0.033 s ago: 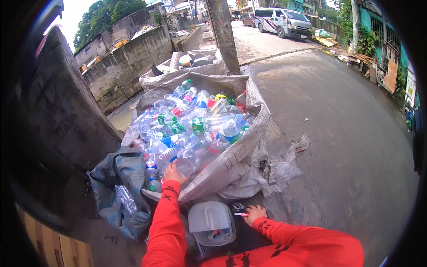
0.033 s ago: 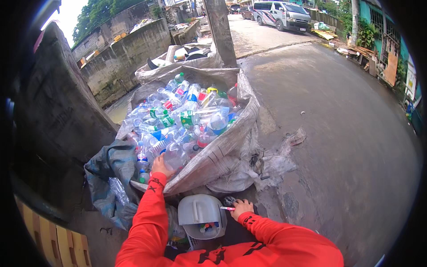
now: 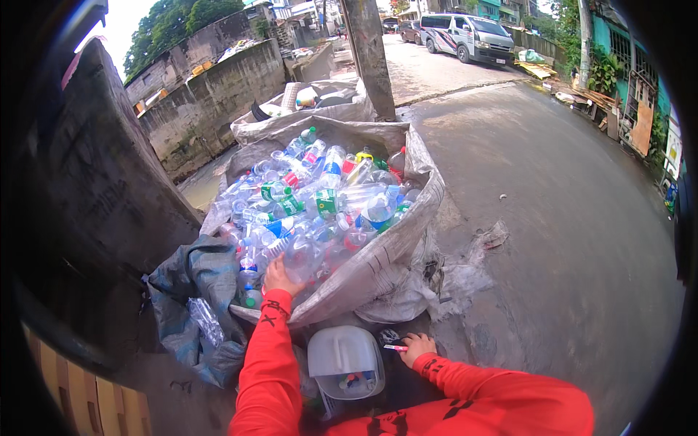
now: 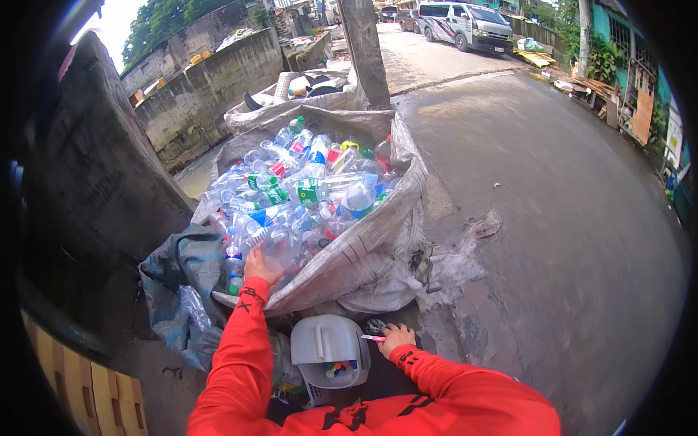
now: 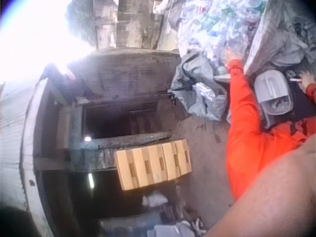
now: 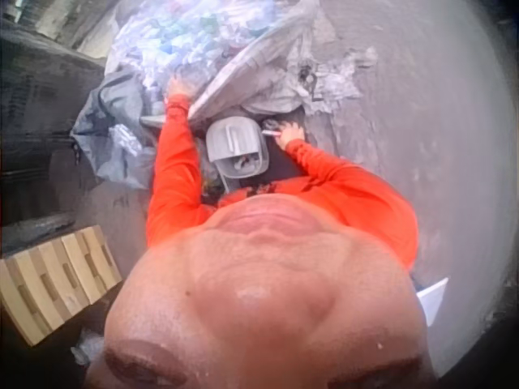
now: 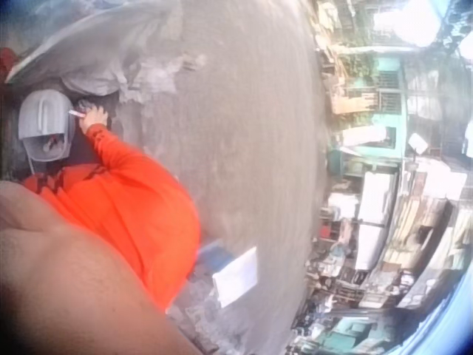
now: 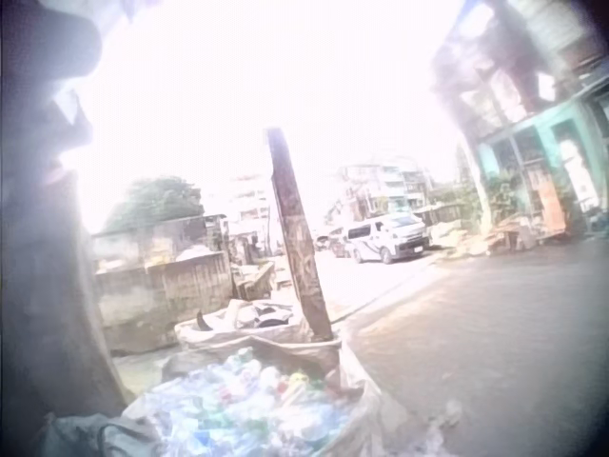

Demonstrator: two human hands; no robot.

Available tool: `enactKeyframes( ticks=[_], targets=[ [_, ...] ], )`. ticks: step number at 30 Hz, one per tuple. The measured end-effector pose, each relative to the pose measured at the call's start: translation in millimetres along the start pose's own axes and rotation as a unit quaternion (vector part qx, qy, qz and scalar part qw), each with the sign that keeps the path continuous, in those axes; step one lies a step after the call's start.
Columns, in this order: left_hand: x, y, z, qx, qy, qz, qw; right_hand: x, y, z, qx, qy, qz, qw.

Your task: The person sits on the ground and processes plastic bottles from a large sack. They remove labels from the bottles using a small red tool and place the bottles into a smaller bag. The bottle caps are collected in a white container.

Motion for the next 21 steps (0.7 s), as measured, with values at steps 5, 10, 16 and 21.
enactKeyframes(
  ticks=[5, 10, 16, 21],
  targets=[
    [153.8, 8.3, 60.4, -0.191, -0.024, 0.181, 0.964, 30.8, -5.9, 9.3, -0.030, -0.173, 0.061, 0.983],
    [226.8, 51.3, 124.7, -0.379, -0.136, 0.151, 0.903, 48.7, -19.4, -55.2, 0.015, -0.660, -0.175, 0.730],
    [250.0, 101.2, 171.6, -0.492, -0.245, 0.134, 0.825, 137.6, 68.1, -175.6, 0.033, -0.750, -0.494, 0.438],
    [255.7, 131.3, 177.6, -0.492, -0.271, 0.105, 0.821, 137.1, 105.9, -194.3, 0.010, -0.756, -0.518, 0.400]
  ],
)
Point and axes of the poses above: each hand's wrist, its own y-axis away from the middle knuckle, its own x-axis out of the back of the hand, z = x × y, the point moved 9 cm from there along -y, towards the middle knuckle, and after that the axes turned 11 degrees about -x, right-handed, at the moved point
